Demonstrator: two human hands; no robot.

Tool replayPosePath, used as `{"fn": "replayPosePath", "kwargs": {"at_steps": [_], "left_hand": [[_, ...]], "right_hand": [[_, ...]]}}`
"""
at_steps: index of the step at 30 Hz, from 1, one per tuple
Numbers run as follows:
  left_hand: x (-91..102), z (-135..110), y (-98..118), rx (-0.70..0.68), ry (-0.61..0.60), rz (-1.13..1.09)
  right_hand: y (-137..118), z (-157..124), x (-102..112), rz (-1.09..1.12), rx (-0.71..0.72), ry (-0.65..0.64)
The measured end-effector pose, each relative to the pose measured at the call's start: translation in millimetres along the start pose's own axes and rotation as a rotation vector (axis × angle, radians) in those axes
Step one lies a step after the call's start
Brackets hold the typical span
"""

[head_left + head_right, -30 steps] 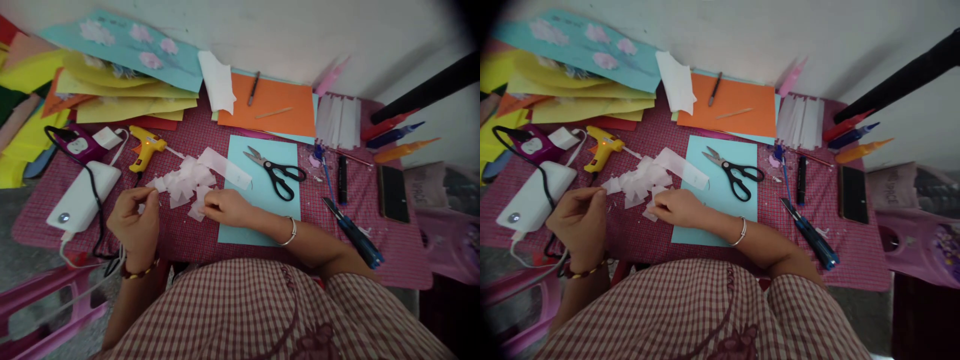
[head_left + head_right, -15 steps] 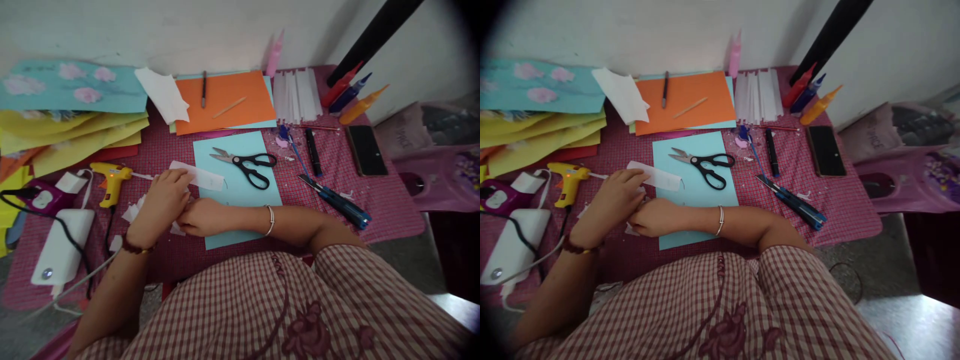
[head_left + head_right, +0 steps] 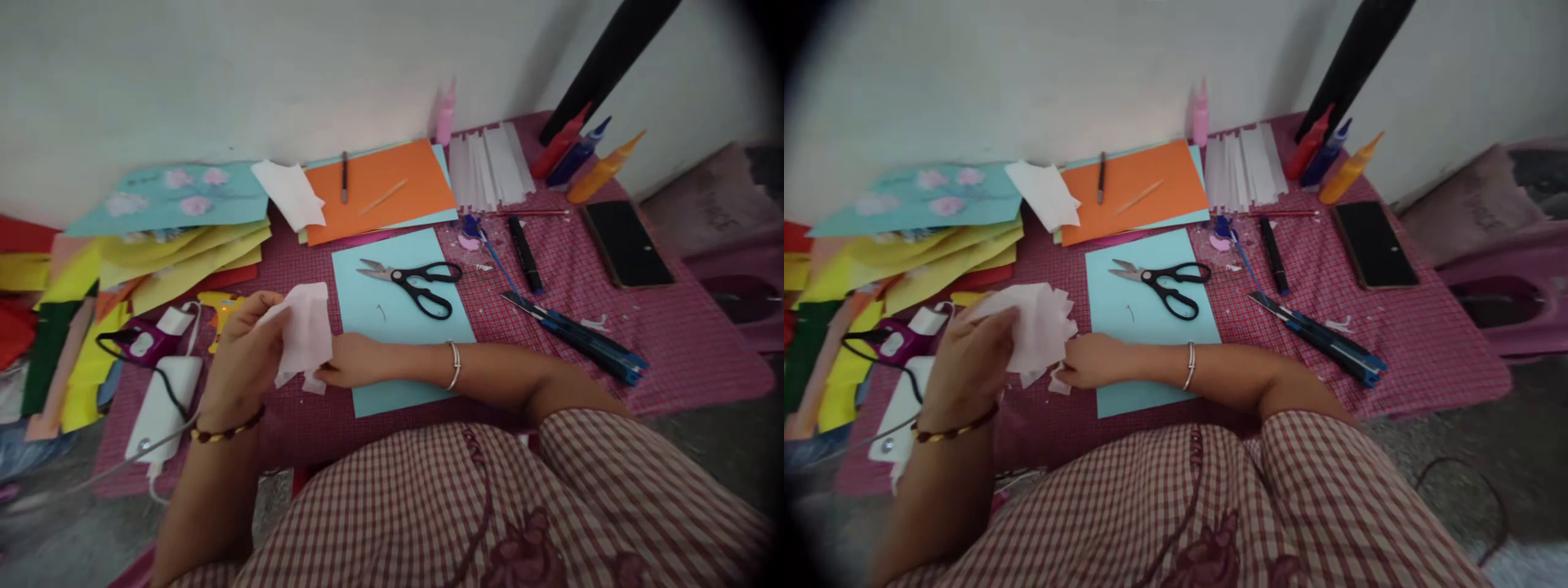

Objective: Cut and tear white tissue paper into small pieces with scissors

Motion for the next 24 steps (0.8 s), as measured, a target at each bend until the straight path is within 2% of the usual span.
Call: {"fn": "replayPosePath", "kwargs": {"at_steps": [2,3,4,6,8,9,11,14,16,18,20,21,22,24], "left_hand": [[6.5,-9,-9,0.063,0.015,-0.061],[10.2,-13,-15,0.096,0.020,-0.082],[13.8,-18,-20,0.126,0.022,-0.096],[21.7,-29,-29,0.164,0.045,-0.071],[28.0,-41,-35,0.154,0.086,0.036],[29.2,-47,-37,0.125,0.104,0.121],[26.2,-58,-39,0.047,0.124,0.329],[15.7,-74,-47,-0.030,0.124,0.620],[18.2,-87,-54,-0.049,0.170,0.734],[36.3,-102,-61,-0.055,0.309,0.794],[66.2,-119,-66,-0.037,0.510,0.856],[80.6,-126,-68,-0.018,0.566,0.910],[93.4,-131,-70,0.000,0.600,0.986],[109.7,-134,-76,0.052,0.562,1.177]], "right_hand": [[7,1,5,0.159,-0.050,0.040],[9,1,8,0.274,-0.030,0.047],[10,2,10,0.410,0.030,0.033],[7,2,13,0.700,0.225,-0.073],[2,1,13,0.947,0.386,-0.207],[1,0,13,1.042,0.410,-0.231],[6,2,12,1.189,0.335,-0.151],[20,1,6,1.350,0.076,0.099],[24,-1,3,1.416,-0.033,0.193],[25,-2,3,1.443,-0.063,0.229],[26,-2,3,1.443,-0.068,0.243],[27,-2,4,1.437,-0.073,0.249],[27,-2,4,1.426,-0.076,0.257],[27,-2,5,1.403,-0.076,0.272]]}}
Point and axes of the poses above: each hand's wrist, its own z-axis towards the middle knuckle, its own x-axis out of the back of the hand, y = z × x, the point moved 5 cm from there along z, towards the middle knuckle, and after that the axes turned 11 degrees about -y, right-handed, at the moved point
